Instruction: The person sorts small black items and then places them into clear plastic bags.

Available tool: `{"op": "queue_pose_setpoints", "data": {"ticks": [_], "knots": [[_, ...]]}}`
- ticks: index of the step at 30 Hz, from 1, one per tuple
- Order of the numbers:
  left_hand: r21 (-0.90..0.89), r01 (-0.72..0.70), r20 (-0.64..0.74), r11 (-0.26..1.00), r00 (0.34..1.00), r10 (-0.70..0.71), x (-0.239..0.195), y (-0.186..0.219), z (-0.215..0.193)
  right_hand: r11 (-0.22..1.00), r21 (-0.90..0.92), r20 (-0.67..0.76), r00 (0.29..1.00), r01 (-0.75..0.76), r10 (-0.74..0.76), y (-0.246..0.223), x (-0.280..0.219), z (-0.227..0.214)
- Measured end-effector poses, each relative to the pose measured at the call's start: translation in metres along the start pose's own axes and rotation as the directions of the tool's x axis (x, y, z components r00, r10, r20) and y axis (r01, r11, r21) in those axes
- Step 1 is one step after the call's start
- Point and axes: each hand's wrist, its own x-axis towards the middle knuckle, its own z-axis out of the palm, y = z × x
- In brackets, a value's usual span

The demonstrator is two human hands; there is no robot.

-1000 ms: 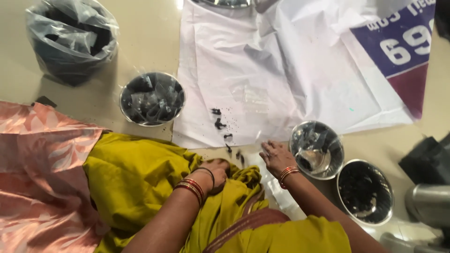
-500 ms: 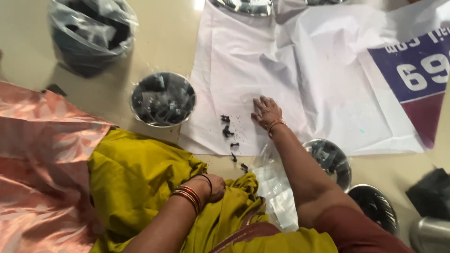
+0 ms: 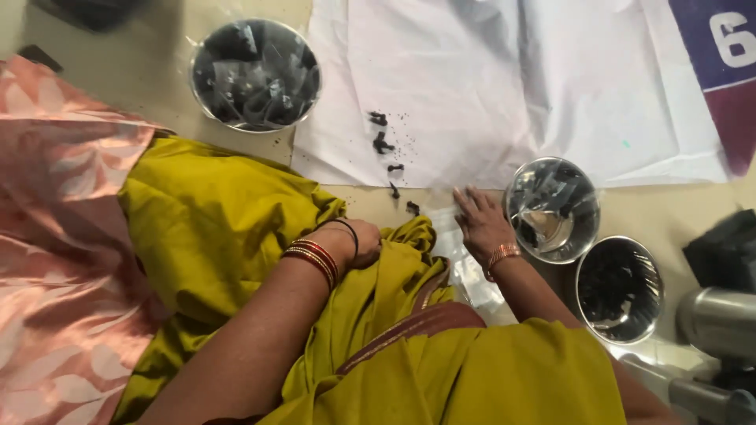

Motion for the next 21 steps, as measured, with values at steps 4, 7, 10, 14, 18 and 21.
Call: {"op": "queue_pose_setpoints", "data": {"ticks": [4, 7, 10, 14, 18, 21], "knots": [[-0.002, 0.019, -0.009, 1.000, 1.000, -0.019, -0.018, 0.007, -0.009, 0.984, -0.022, 0.128, 0.976, -0.174, 0.176, -0.030, -0.012, -0.040], [0.005, -0.016, -0.017, 1.000, 1.000, 0.016, -0.007, 0.007, 0.001, 0.991, -0.042, 0.009, 0.992, -0.123, 0.124, -0.040, -0.003, -0.044], [0.060, -0.083, -0.021, 0.995, 0.996, 0.085, 0.020, 0.001, 0.019, 0.992, 0.059, -0.199, 0.975, 0.115, -0.101, -0.057, 0.019, -0.038], [0.120, -0.129, -0.028, 0.984, 0.991, 0.134, 0.026, -0.006, 0.025, 0.959, 0.092, -0.250, 0.938, 0.269, -0.239, -0.076, 0.042, -0.023], [0.106, -0.171, -0.040, 0.980, 0.984, 0.176, 0.064, -0.028, 0.045, 0.968, 0.243, -0.075, 0.996, 0.069, -0.053, -0.067, 0.068, -0.016], [0.121, -0.244, -0.051, 0.962, 0.967, 0.251, 0.086, -0.042, 0.059, 0.910, 0.404, -0.275, 0.961, 0.089, 0.028, -0.055, 0.087, -0.011]]}}
